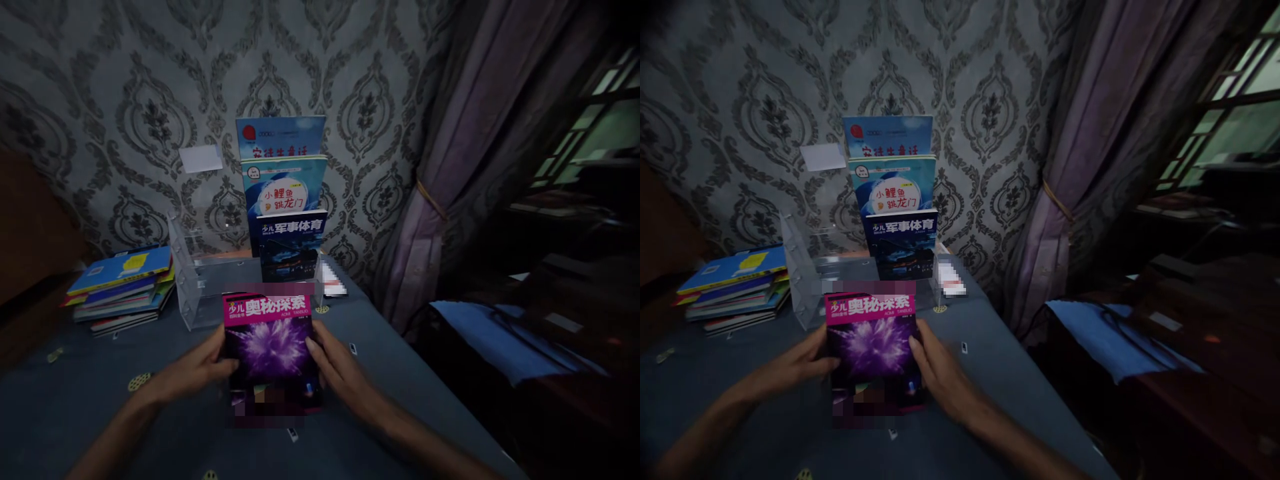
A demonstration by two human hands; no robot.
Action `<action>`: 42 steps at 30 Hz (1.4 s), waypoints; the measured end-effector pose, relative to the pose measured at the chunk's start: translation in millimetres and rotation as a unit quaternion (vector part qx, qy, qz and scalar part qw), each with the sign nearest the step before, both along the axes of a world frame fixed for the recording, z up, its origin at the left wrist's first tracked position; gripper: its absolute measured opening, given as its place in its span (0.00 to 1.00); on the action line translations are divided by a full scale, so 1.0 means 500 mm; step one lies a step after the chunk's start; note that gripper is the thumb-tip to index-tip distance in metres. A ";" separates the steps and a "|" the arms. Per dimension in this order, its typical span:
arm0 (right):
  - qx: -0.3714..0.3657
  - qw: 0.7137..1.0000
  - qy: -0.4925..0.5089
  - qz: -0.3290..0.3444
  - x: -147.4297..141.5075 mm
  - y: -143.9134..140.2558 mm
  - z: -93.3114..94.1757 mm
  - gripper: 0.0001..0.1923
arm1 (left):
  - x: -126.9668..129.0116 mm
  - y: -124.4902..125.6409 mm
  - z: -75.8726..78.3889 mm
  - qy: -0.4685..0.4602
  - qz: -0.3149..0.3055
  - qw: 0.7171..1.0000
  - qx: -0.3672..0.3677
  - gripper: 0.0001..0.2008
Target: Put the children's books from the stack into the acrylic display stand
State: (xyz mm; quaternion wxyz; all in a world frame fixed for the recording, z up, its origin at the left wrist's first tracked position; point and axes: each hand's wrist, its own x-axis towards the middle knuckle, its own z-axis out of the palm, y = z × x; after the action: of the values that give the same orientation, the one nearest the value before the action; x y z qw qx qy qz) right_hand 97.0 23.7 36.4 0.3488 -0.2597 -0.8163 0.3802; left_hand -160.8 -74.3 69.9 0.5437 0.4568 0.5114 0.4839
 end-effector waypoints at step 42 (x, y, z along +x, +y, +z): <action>0.303 0.924 0.095 -0.214 -0.070 0.310 0.106 0.09 | 0.067 0.286 0.087 0.576 0.261 0.715 0.297 0.12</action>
State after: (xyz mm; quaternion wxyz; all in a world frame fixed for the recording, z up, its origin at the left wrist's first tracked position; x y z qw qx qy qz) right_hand 61.8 178.8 89.5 0.5594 -0.2731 -0.7807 0.0541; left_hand -127.1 68.8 113.6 -0.1684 0.6334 0.6545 0.3769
